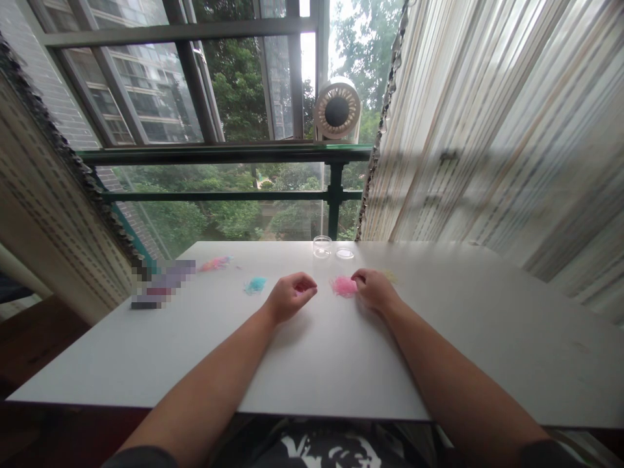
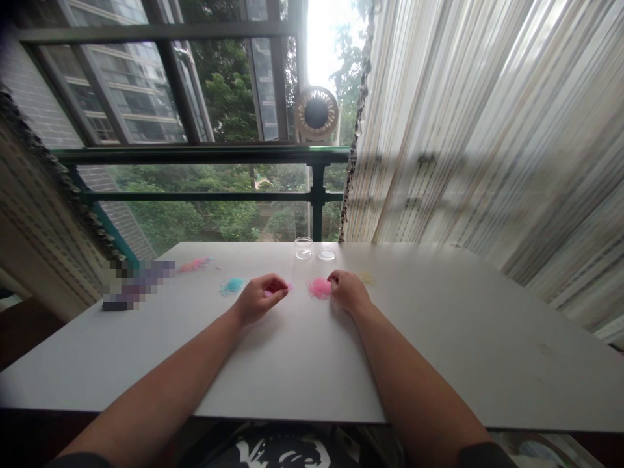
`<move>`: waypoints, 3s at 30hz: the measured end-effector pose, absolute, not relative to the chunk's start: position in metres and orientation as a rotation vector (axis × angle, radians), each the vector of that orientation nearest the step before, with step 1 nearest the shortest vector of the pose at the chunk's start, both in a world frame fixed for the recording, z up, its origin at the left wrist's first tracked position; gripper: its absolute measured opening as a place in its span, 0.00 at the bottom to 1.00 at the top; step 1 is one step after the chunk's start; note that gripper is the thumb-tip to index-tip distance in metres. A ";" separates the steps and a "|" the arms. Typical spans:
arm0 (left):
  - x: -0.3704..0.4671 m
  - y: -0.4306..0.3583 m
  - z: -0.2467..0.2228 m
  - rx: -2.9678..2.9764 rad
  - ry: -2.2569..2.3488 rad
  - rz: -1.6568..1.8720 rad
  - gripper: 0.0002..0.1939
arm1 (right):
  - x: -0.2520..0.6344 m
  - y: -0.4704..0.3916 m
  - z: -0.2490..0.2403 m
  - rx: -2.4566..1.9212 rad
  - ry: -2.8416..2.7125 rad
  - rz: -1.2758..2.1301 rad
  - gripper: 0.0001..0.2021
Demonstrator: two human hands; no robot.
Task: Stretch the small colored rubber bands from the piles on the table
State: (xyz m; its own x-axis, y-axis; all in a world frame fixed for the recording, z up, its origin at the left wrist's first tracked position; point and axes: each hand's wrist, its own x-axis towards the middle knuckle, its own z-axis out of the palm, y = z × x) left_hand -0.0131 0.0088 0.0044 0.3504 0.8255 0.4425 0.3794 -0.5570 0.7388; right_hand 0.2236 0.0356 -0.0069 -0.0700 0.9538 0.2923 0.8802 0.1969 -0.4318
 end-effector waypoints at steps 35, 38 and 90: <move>-0.162 0.072 -0.008 1.794 2.170 1.198 0.14 | 0.176 -0.007 -0.011 -1.093 -2.266 0.731 0.05; -0.175 0.082 -0.020 1.785 2.245 1.132 0.15 | 0.176 -0.006 -0.011 -1.098 -2.269 0.737 0.06; -0.174 0.099 -0.025 1.693 2.526 0.798 0.18 | 0.175 -0.004 -0.012 -1.134 -2.293 0.734 0.06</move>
State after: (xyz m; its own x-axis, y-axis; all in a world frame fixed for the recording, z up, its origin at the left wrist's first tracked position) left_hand -0.1742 0.0985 -0.0254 -0.4198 0.8649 0.2752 0.8660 0.2910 0.4066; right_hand 0.1748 -0.0040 -0.0115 -0.5440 0.8203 0.1768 0.5653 0.5139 -0.6452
